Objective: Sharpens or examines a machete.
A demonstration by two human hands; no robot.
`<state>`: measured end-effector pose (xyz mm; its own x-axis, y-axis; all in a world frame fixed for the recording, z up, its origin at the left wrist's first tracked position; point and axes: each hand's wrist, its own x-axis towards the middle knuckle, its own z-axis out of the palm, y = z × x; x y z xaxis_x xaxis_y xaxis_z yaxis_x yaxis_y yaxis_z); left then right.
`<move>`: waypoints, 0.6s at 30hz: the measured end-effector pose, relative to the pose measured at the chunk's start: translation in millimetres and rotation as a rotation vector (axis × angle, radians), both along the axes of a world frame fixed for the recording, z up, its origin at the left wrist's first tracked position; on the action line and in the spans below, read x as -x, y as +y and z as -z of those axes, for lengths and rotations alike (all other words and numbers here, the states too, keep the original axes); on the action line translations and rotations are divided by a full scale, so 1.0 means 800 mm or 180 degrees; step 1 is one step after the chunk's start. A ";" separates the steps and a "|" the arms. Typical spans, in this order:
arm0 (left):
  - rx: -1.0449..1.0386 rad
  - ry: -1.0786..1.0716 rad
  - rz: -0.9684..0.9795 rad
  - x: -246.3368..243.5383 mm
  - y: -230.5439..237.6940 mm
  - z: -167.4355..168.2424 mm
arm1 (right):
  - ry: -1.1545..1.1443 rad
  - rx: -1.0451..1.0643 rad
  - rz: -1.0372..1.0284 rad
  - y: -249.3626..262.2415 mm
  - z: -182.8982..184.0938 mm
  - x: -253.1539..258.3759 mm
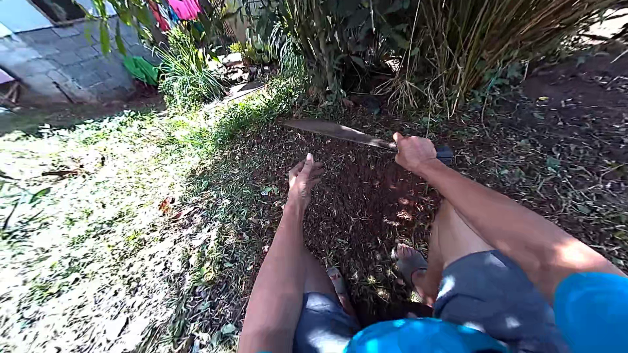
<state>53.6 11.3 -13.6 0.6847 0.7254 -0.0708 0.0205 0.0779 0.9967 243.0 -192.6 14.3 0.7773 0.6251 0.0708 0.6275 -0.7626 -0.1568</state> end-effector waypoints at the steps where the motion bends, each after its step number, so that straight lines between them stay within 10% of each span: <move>1: 0.0057 -0.0040 0.0043 -0.001 0.000 -0.001 | -0.0053 -0.0017 -0.0047 0.001 0.001 0.002; 18: 0.1141 -0.1035 -0.0700 -0.033 -0.010 -0.009 | 0.0384 0.0125 -0.0864 0.003 0.003 -0.013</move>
<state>79.8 3.2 -6.6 0.5470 0.8236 -0.1500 -0.3403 0.3825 0.8590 253.0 -189.8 12.2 0.5828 0.8116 -0.0401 0.7880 -0.5765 -0.2163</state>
